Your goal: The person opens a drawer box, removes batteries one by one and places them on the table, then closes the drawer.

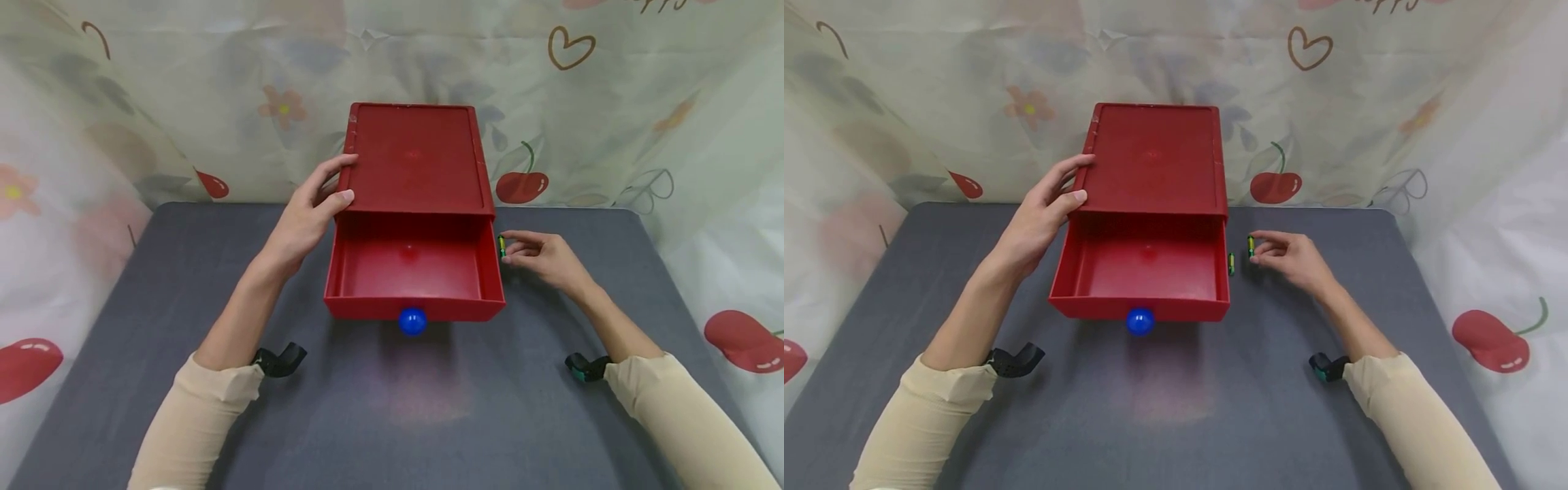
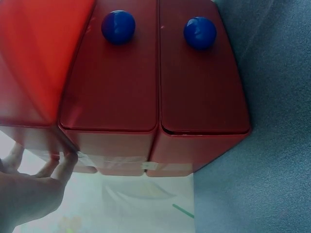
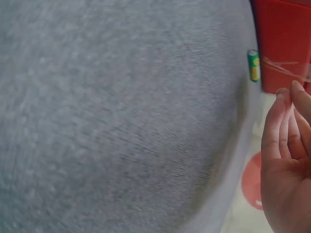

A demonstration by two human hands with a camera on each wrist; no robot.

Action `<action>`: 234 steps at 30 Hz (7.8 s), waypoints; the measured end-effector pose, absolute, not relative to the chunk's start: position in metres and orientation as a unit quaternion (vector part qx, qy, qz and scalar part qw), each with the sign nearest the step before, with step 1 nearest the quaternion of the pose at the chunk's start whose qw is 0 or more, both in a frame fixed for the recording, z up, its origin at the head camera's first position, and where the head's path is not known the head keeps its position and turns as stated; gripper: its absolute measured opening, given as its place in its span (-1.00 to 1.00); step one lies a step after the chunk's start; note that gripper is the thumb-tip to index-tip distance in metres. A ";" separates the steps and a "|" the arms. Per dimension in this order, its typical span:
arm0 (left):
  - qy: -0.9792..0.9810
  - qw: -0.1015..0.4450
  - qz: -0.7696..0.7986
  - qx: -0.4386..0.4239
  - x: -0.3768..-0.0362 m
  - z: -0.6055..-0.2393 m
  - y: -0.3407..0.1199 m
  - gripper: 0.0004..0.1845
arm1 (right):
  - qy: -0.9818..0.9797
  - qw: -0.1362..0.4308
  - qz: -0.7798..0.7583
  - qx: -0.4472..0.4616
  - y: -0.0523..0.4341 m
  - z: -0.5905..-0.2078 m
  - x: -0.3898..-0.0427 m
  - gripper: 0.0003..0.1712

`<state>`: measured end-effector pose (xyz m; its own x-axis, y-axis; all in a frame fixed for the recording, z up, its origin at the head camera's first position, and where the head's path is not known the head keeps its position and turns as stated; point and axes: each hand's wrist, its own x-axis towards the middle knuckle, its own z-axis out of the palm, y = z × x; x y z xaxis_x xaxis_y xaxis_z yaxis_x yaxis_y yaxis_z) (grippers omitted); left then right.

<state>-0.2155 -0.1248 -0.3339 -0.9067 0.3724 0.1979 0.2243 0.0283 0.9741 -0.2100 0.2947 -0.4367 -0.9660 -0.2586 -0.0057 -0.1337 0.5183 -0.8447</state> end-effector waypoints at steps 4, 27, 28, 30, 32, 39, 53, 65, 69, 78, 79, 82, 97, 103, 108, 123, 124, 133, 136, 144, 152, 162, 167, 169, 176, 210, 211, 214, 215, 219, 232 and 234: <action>0.714 0.056 0.667 0.207 -0.216 -0.333 -0.125 -0.47 | 0.873 0.079 -0.465 -0.128 0.295 -0.443 -0.214 -0.46; 0.711 0.056 0.667 0.213 -0.212 -0.333 -0.124 -0.45 | 0.892 0.125 -0.422 -0.102 0.281 -0.445 -0.209 -0.47; 0.712 0.055 0.667 0.213 -0.212 -0.333 -0.124 -0.45 | 0.892 0.127 -0.422 -0.099 0.280 -0.443 -0.208 -0.47; 0.713 0.054 0.666 0.212 -0.212 -0.333 -0.124 -0.46 | 0.893 0.125 -0.421 -0.099 0.279 -0.440 -0.207 -0.47; 0.714 0.054 0.666 0.208 -0.212 -0.333 -0.124 -0.46 | 0.896 0.123 -0.416 -0.099 0.280 -0.441 -0.207 -0.47; 0.717 0.055 0.664 0.205 -0.212 -0.333 -0.123 -0.46 | 0.885 0.126 -0.437 -0.102 0.292 -0.455 -0.213 -0.42; 0.717 0.057 0.666 0.198 -0.213 -0.333 -0.123 -0.46 | 0.850 0.113 -0.505 -0.092 0.301 -0.450 -0.198 -0.45; 0.719 0.057 0.664 0.198 -0.213 -0.333 -0.123 -0.45 | 0.837 0.057 -0.538 -0.085 0.292 -0.433 -0.171 -0.51; 0.718 0.057 0.664 0.199 -0.213 -0.333 -0.123 -0.45 | 0.836 0.044 -0.540 -0.087 0.289 -0.426 -0.161 -0.52; 0.721 0.056 0.663 0.195 -0.213 -0.333 -0.124 -0.44 | 0.813 0.001 -0.567 -0.133 0.282 -0.416 -0.137 -0.62; 0.720 0.056 0.663 0.195 -0.213 -0.333 -0.124 -0.45 | 0.811 -0.004 -0.568 -0.140 0.281 -0.415 -0.135 -0.63; 0.719 0.057 0.665 0.194 -0.213 -0.333 -0.123 -0.45 | 0.808 -0.011 -0.569 -0.151 0.278 -0.412 -0.127 -0.67; 0.715 0.061 0.667 0.198 -0.213 -0.333 -0.123 -0.46 | 0.783 0.022 -0.597 -0.174 0.258 -0.404 -0.089 -0.72; 0.717 0.060 0.665 0.199 -0.214 -0.333 -0.123 -0.46 | 0.769 0.016 -0.611 -0.189 0.249 -0.400 -0.078 -0.76; 0.719 0.059 0.664 0.198 -0.213 -0.334 -0.123 -0.46 | 0.756 0.027 -0.624 -0.195 0.242 -0.398 -0.070 -0.77; 0.721 0.060 0.661 0.197 -0.213 -0.334 -0.123 -0.45 | 0.731 0.028 -0.647 -0.216 0.232 -0.399 -0.059 -0.76; 0.721 0.060 0.661 0.197 -0.213 -0.333 -0.123 -0.45 | 0.731 0.028 -0.647 -0.215 0.231 -0.399 -0.058 -0.76; 0.721 0.059 0.662 0.196 -0.214 -0.333 -0.122 -0.45 | 0.709 0.044 -0.662 -0.240 0.219 -0.401 -0.050 -0.75; 0.721 0.059 0.662 0.196 -0.214 -0.333 -0.122 -0.46 | 0.700 0.050 -0.668 -0.246 0.211 -0.400 -0.048 -0.75; 0.722 0.057 0.661 0.195 -0.212 -0.333 -0.122 -0.47 | 0.677 0.069 -0.687 -0.257 0.187 -0.399 -0.046 -0.75; 0.721 0.056 0.663 0.193 -0.213 -0.333 -0.122 -0.47 | 0.671 0.086 -0.687 -0.265 0.170 -0.392 -0.051 -0.75; 0.725 0.059 0.658 0.196 -0.214 -0.334 -0.121 -0.46 | 0.675 0.124 -0.683 -0.251 0.153 -0.384 -0.054 -0.73; 0.727 0.060 0.656 0.196 -0.214 -0.334 -0.121 -0.45 | 0.664 0.135 -0.692 -0.247 0.145 -0.382 -0.055 -0.72; 0.728 0.058 0.656 0.192 -0.213 -0.333 -0.121 -0.46 | 0.657 0.143 -0.697 -0.251 0.140 -0.381 -0.057 -0.70; 0.730 0.057 0.654 0.189 -0.212 -0.333 -0.122 -0.45 | 0.643 0.201 -0.709 -0.209 0.129 -0.376 -0.059 -0.60; 0.723 0.058 0.671 0.153 -0.208 -0.329 -0.119 -0.46 | 0.656 0.174 -0.722 -0.130 0.126 -0.363 -0.100 -0.55; 0.724 0.057 0.671 0.152 -0.207 -0.328 -0.119 -0.46 | 0.657 0.173 -0.722 -0.130 0.126 -0.363 -0.102 -0.56; 0.729 0.054 0.667 0.146 -0.208 -0.328 -0.120 -0.47 | 0.658 0.173 -0.722 -0.130 0.127 -0.363 -0.106 -0.55; 0.731 0.054 0.665 0.144 -0.208 -0.328 -0.119 -0.47 | 0.660 0.173 -0.719 -0.130 0.128 -0.363 -0.107 -0.55; 0.736 0.052 0.660 0.142 -0.208 -0.327 -0.120 -0.47 | 0.670 0.169 -0.711 -0.129 0.128 -0.363 -0.114 -0.55; 0.735 0.048 0.661 0.145 -0.208 -0.326 -0.118 -0.46 | 0.686 0.144 -0.704 -0.116 0.124 -0.361 -0.134 -0.46; 0.735 0.048 0.661 0.144 -0.208 -0.325 -0.118 -0.46 | 0.687 0.140 -0.704 -0.116 0.124 -0.361 -0.136 -0.45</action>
<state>-0.2082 -0.1177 -0.3253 -0.9539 0.2748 0.1202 0.1488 0.0854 0.9852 -0.1362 0.1237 -0.3608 -0.9337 -0.3568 -0.0291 0.0378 -0.0174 -0.9991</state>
